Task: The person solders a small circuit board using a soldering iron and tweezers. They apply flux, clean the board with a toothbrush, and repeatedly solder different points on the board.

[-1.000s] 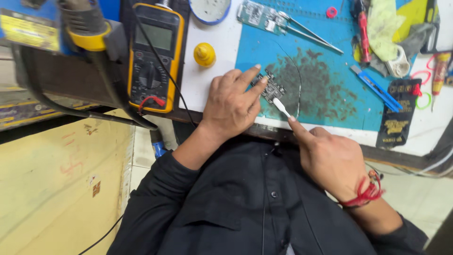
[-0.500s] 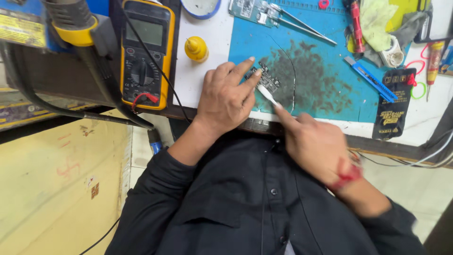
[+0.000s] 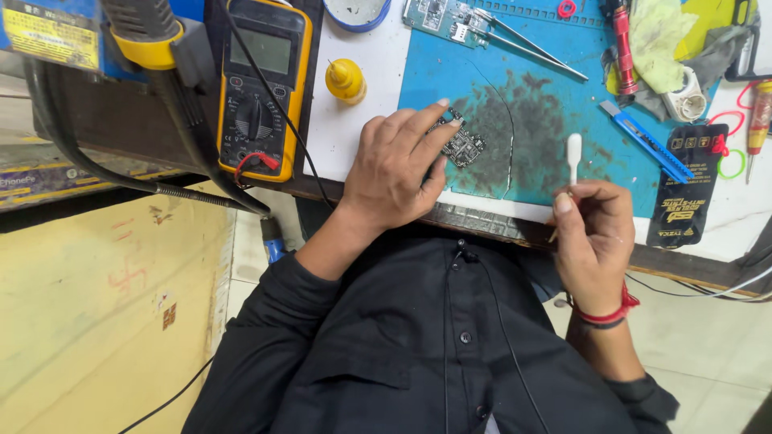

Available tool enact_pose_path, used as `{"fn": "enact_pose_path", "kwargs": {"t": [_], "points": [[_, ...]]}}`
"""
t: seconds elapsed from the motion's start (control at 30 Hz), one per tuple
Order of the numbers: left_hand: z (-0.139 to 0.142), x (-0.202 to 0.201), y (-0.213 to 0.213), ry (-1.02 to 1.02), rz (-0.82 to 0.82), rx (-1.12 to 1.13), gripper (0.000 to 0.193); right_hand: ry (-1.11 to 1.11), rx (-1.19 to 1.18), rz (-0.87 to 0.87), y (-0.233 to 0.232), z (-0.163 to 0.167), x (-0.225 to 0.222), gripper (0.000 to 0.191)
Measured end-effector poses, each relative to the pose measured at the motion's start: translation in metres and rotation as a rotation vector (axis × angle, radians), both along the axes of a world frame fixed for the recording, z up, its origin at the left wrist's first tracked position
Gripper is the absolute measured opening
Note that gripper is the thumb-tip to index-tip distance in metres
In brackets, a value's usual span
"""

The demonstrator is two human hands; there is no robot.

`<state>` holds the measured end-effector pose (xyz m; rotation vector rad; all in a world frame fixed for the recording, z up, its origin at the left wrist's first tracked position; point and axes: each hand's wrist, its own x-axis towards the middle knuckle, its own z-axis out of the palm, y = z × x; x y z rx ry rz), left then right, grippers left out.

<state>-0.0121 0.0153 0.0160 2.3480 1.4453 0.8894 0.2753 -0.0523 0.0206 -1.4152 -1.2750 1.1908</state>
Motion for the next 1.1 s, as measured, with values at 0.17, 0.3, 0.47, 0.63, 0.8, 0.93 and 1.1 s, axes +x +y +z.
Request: {"fn": "enact_pose_path", "kwargs": {"t": [0.17, 0.3, 0.47, 0.63, 0.8, 0.93, 1.1], "points": [[0.003, -0.002, 0.005, 0.020, -0.081, -0.032, 0.061, -0.153, 0.085, 0.068, 0.021, 0.013, -0.023, 0.021], [0.003, -0.002, 0.003, 0.021, -0.078, -0.055, 0.059, -0.563, 0.280, 0.170, 0.041, 0.033, -0.035, 0.015], [0.000, 0.000, 0.004, 0.015, -0.059, -0.046, 0.037, -0.731, 0.307, 0.288, 0.060, 0.042, -0.050, 0.027], [-0.002, 0.000, 0.004, 0.023, -0.059, -0.039, 0.034, -0.858, 0.352, 0.456, 0.066, 0.048, -0.062, 0.030], [-0.001, 0.001, 0.005, 0.033, -0.055, -0.036, 0.035, -0.830, 0.321, 0.495, 0.068, 0.050, -0.067, 0.028], [0.000, 0.000, 0.006, 0.037, -0.063, -0.040, 0.035, -0.881, 0.319, 0.397, 0.070, 0.047, -0.066, 0.025], [-0.001, 0.001, 0.006, 0.057, -0.061, -0.033, 0.034, -0.862, 0.335, 0.372, 0.071, 0.044, -0.065, 0.025]]}}
